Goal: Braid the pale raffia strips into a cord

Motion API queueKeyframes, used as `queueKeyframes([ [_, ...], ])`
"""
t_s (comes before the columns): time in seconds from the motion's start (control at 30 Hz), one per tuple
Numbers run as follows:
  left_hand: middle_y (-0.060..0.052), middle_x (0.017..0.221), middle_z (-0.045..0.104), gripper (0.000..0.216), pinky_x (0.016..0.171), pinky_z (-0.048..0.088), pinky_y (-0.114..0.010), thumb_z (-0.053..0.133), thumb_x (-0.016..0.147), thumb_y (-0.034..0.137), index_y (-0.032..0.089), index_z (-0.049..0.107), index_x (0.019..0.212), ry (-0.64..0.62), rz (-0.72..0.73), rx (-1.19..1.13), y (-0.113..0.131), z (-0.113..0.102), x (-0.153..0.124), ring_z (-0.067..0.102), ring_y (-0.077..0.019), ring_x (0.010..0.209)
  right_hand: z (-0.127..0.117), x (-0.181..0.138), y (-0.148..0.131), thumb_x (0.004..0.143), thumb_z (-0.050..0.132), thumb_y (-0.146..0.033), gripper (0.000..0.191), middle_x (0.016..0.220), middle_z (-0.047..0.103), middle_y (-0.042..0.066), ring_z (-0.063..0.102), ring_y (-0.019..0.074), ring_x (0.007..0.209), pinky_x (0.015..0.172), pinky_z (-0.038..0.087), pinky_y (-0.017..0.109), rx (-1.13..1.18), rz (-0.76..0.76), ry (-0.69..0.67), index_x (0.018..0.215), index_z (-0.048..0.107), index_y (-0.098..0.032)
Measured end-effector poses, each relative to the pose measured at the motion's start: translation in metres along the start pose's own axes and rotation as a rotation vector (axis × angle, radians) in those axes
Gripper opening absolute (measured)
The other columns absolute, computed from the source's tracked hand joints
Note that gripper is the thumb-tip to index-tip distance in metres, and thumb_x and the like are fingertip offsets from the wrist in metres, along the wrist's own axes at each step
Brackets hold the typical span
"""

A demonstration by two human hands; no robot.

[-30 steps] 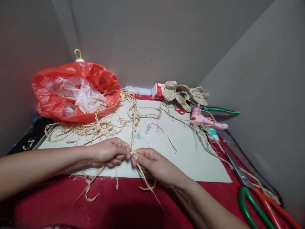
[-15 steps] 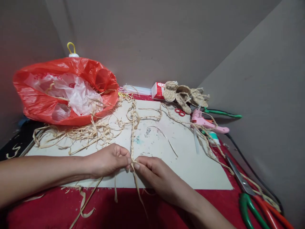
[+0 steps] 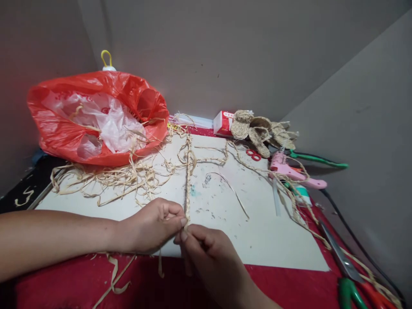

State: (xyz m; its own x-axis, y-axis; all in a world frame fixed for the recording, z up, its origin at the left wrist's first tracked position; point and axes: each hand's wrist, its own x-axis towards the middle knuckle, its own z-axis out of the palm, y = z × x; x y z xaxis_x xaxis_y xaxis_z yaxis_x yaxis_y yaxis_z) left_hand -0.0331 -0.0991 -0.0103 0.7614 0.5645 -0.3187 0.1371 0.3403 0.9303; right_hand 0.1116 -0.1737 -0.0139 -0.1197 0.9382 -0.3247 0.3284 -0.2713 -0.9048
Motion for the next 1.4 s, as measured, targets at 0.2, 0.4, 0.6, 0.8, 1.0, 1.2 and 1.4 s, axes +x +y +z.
queueKeyframes([
  [0.2, 0.005, 0.055, 0.047, 0.03, 0.049, 0.03, -0.017, 0.052, 0.085, 0.036, 0.013, 0.052, 0.066, 0.016, -0.013, 0.034, 0.004, -0.001, -0.003, 0.037, -0.005, 0.051, -0.001, -0.003, 0.007, 0.092, 0.038, -0.028, 0.033, 0.057, 0.056, 0.0, 0.046, 0.0104, 0.05, 0.051, 0.028, 0.023, -0.503, -0.257, 0.1, 0.062, 0.048, -0.018],
  [0.4, 0.001, 0.06, 0.056, 0.036, 0.05, 0.033, -0.018, 0.05, 0.086, 0.043, 0.012, 0.055, 0.068, -0.004, -0.021, -0.006, 0.0, 0.003, -0.004, 0.043, -0.0066, 0.053, 0.0, -0.004, 0.002, 0.09, 0.037, -0.017, 0.031, 0.057, 0.064, 0.004, 0.056, 0.0133, 0.045, 0.048, 0.028, 0.024, -0.784, -0.33, 0.155, 0.065, 0.055, -0.017],
  [0.6, 0.007, 0.051, 0.046, 0.032, 0.044, 0.024, -0.017, 0.056, 0.083, 0.041, 0.014, 0.053, 0.067, 0.03, -0.072, -0.051, -0.001, 0.005, -0.002, 0.031, -0.0037, 0.044, 0.004, -0.004, -0.001, 0.076, 0.05, -0.004, 0.019, 0.055, 0.065, 0.004, 0.06, 0.0169, 0.044, 0.043, 0.024, 0.027, -1.107, -0.391, 0.179, 0.066, 0.059, -0.016],
  [0.8, 0.006, 0.052, 0.043, 0.033, 0.044, 0.02, -0.02, 0.056, 0.082, 0.045, 0.013, 0.055, 0.074, 0.031, -0.107, -0.007, -0.001, 0.003, -0.001, 0.03, -0.005, 0.046, 0.016, -0.008, 0.005, 0.074, 0.059, -0.011, 0.02, 0.05, 0.06, 0.0, 0.052, 0.0134, 0.041, 0.041, 0.02, 0.029, -1.091, -0.774, -0.078, 0.057, 0.055, -0.018],
  [1.0, 0.007, 0.052, 0.038, 0.034, 0.046, 0.017, -0.022, 0.058, 0.081, 0.046, 0.012, 0.056, 0.076, 0.023, -0.088, 0.008, 0.001, -0.001, -0.003, 0.025, -0.0059, 0.049, -0.017, -0.018, -0.002, 0.091, 0.048, -0.035, 0.031, 0.048, 0.054, -0.002, 0.049, 0.0127, 0.045, 0.044, 0.034, 0.025, -0.4, -0.822, 0.246, 0.064, 0.058, -0.023],
  [1.2, 0.004, 0.06, 0.048, 0.034, 0.052, 0.026, -0.02, 0.059, 0.079, 0.045, 0.012, 0.056, 0.074, 0.01, -0.041, -0.058, 0.005, 0.001, -0.003, 0.035, -0.0066, 0.056, -0.034, 0.007, -0.012, 0.087, 0.052, -0.045, 0.029, 0.069, 0.062, 0.003, 0.058, 0.0144, 0.064, 0.058, 0.045, 0.024, 0.234, -0.023, 0.213, 0.086, 0.06, -0.017],
  [1.4, 0.007, 0.054, 0.04, 0.035, 0.048, 0.023, -0.019, 0.058, 0.081, 0.047, 0.013, 0.054, 0.072, -0.036, -0.048, -0.018, 0.006, -0.002, -0.004, 0.029, -0.0054, 0.05, -0.024, 0.012, -0.006, 0.089, 0.046, -0.054, 0.041, 0.05, 0.035, -0.008, 0.026, 0.0062, 0.043, 0.043, 0.02, 0.021, 0.331, 0.098, -0.205, 0.071, 0.048, -0.017],
])
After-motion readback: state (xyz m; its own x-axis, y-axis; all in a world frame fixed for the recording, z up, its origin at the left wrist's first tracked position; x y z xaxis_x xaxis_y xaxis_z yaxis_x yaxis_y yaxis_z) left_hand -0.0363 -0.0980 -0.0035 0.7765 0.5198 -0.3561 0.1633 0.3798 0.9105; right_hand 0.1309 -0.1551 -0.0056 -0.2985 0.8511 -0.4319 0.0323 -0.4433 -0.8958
